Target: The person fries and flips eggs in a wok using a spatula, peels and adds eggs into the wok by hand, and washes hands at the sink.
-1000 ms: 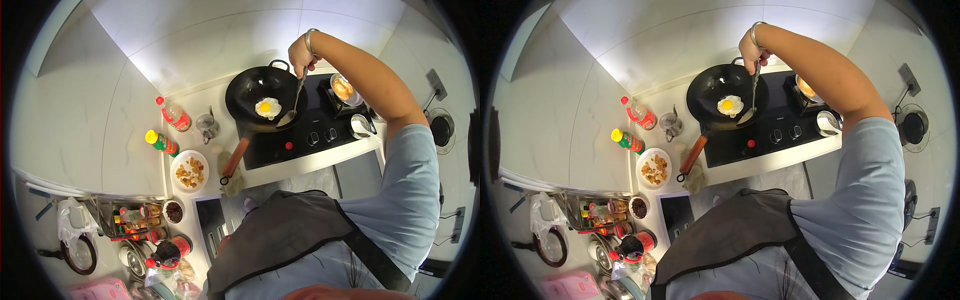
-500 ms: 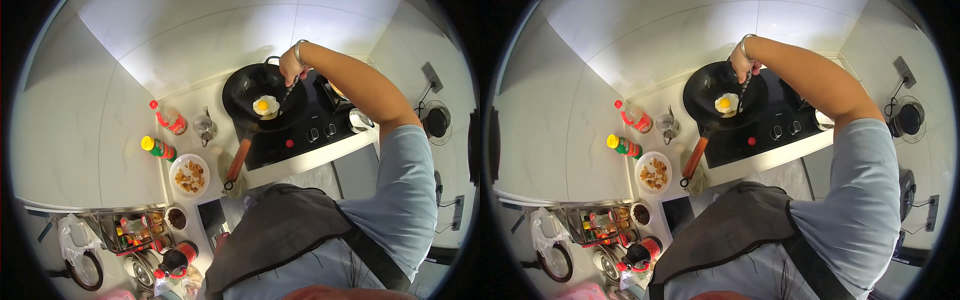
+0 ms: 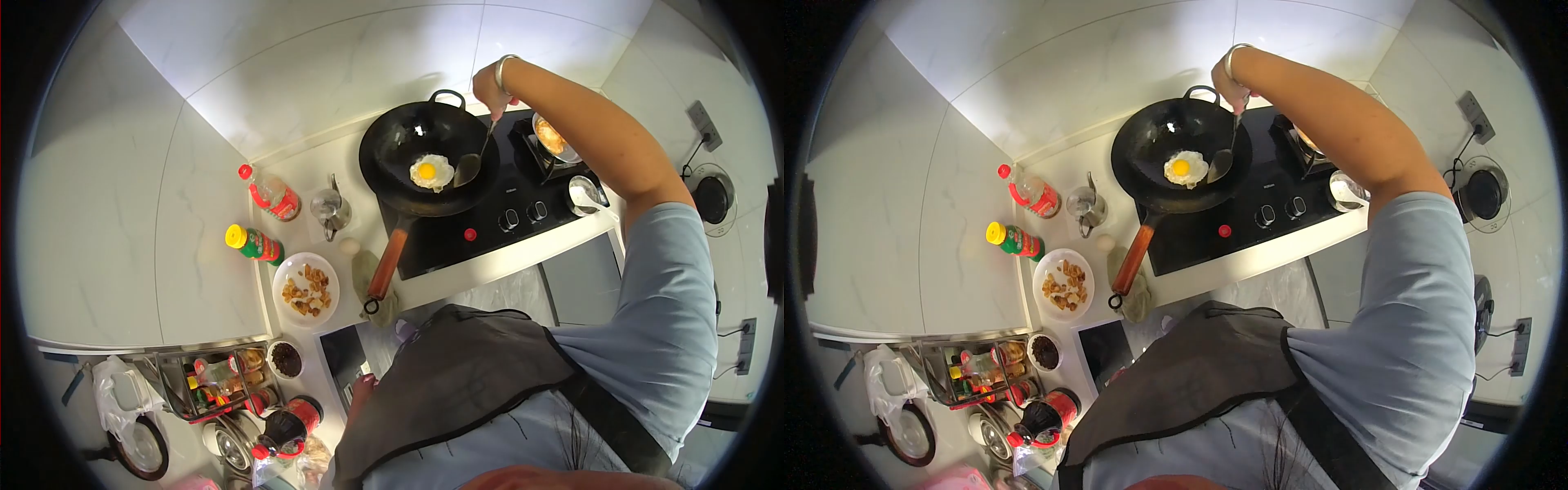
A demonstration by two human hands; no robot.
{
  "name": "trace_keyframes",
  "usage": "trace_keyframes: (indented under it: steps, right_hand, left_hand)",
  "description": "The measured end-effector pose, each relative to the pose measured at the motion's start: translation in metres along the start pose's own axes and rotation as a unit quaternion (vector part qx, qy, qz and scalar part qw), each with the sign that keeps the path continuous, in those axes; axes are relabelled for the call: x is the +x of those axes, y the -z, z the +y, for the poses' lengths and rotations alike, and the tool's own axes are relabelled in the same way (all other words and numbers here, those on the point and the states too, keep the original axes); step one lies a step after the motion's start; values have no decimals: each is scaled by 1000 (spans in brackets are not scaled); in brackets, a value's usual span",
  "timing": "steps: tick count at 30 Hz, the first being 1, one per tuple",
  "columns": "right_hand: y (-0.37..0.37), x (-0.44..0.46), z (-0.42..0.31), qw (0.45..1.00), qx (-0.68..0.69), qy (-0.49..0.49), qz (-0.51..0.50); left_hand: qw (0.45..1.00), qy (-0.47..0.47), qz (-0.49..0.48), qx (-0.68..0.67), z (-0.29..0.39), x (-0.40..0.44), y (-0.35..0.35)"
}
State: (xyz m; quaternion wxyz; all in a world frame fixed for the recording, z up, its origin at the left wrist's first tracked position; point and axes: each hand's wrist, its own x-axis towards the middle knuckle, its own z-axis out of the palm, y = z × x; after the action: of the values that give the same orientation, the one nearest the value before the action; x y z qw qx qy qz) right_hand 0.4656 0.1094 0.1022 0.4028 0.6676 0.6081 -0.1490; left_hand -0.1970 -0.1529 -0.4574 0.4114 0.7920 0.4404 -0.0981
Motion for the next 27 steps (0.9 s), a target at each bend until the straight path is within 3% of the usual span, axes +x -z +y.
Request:
trace_keyframes:
  steps: [4, 8, 11, 12, 15, 18, 21, 25, 27]
  right_hand:
    - [-12, 12, 6, 999, 26, -11, 19]
    - [-12, 15, 23, 997, -66, 14, 38]
    - [-43, 51, 46, 983, -10, 70, 167]
    - [-43, 58, 41, 987, 0, 30, 156]
    - [-39, 32, 20, 964, 62, 18, 258]
    - [-28, 8, -2, 949, -7, -16, 316]
    - [-32, 5, 8, 946, -73, -15, 316]
    - [-22, -32, 6, 987, -80, -4, 141]
    - [-19, -47, 2, 992, -69, 25, 103]
  left_hand:
    - [990, 90, 9, -112, 2, -20, -5]
    - [974, 144, 28, -174, 1, -41, -9]
    - [969, 159, 30, -186, 2, -51, -10]
    - [968, 161, 32, -189, 2, -52, -11]
    - [966, 168, 35, -195, 2, -54, -12]
    - [964, 170, 36, -200, 1, -52, -13]
    - [964, 169, 40, -203, 2, -45, -11]
    - [962, 167, 46, -210, 3, -34, -10]
    - [962, 166, 49, -212, 4, -29, -9]
